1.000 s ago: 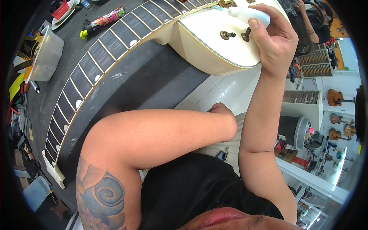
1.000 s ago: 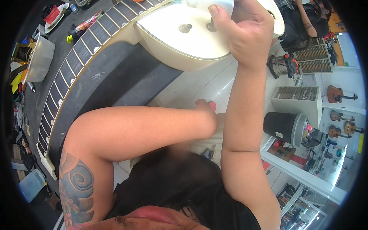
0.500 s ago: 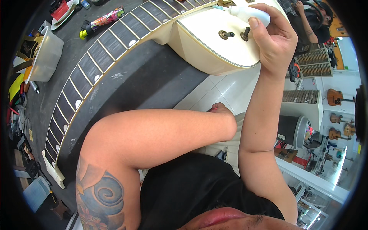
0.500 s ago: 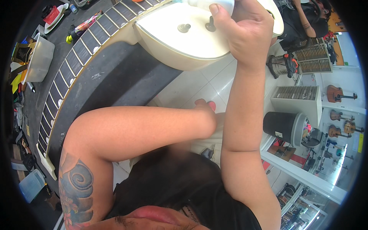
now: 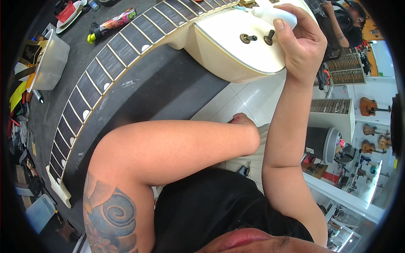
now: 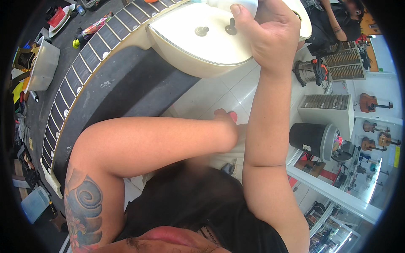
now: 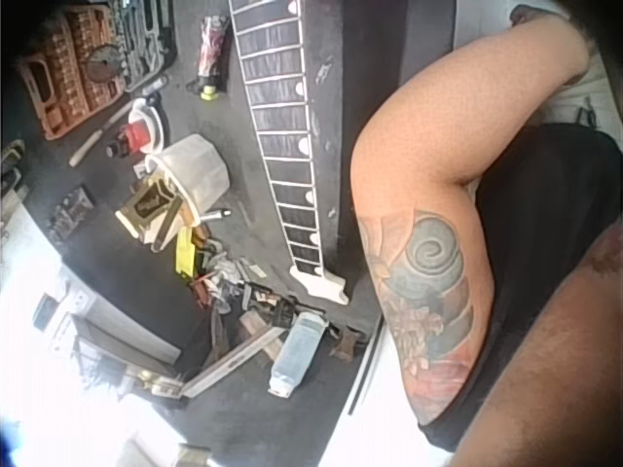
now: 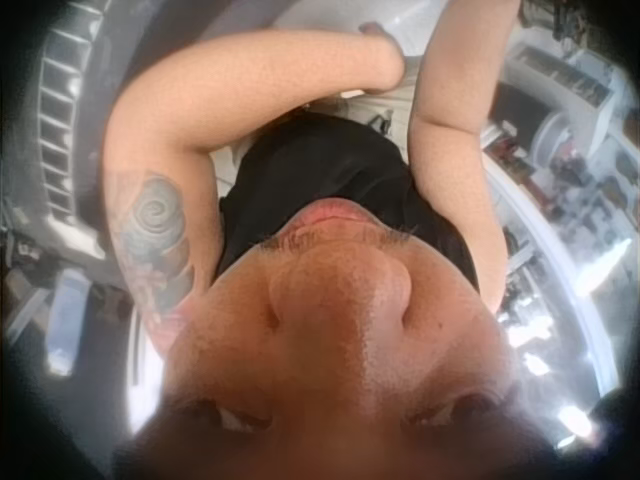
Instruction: The person applies liquid from a bottle to the bridge of a guitar, then uses screwdrivers to tighten and adjust screws on the pickup and bridge components.
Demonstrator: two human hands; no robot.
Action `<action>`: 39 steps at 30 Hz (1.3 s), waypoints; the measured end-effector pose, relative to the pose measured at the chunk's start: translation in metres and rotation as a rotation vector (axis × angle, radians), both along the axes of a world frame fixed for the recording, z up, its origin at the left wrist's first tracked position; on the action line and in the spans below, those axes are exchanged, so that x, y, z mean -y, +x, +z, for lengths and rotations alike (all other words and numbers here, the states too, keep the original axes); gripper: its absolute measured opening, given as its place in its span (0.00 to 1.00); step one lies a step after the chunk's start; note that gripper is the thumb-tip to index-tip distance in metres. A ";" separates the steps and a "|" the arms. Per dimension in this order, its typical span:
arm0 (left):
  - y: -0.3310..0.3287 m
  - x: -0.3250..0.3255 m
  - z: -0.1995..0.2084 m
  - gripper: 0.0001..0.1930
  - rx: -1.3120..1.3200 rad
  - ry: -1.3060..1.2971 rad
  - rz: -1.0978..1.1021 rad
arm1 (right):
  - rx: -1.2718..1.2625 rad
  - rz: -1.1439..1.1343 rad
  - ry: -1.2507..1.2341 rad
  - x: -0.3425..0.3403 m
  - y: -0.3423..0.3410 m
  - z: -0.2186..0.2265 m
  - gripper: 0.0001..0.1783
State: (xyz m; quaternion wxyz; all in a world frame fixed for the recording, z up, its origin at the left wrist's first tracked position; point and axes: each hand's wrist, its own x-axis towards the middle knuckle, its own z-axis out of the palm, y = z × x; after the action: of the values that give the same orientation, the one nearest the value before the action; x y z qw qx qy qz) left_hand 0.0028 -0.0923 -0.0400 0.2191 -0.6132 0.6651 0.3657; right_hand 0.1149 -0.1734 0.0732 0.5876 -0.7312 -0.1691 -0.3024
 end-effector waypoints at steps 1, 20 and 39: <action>0.001 -0.001 0.001 0.21 -0.008 -0.002 0.000 | -0.002 0.000 0.002 0.000 0.000 0.000 0.14; 0.001 -0.002 0.000 0.23 -0.011 -0.022 0.003 | 0.009 -0.013 0.030 0.002 0.003 -0.002 0.14; 0.001 -0.001 0.002 0.24 0.010 0.002 -0.010 | 0.008 -0.013 0.038 0.005 0.003 -0.002 0.14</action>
State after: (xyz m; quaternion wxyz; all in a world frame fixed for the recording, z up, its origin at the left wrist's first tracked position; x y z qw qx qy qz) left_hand 0.0036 -0.0913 -0.0384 0.2248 -0.6116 0.6666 0.3620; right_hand 0.1180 -0.1784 0.0710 0.5987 -0.7199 -0.1609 -0.3123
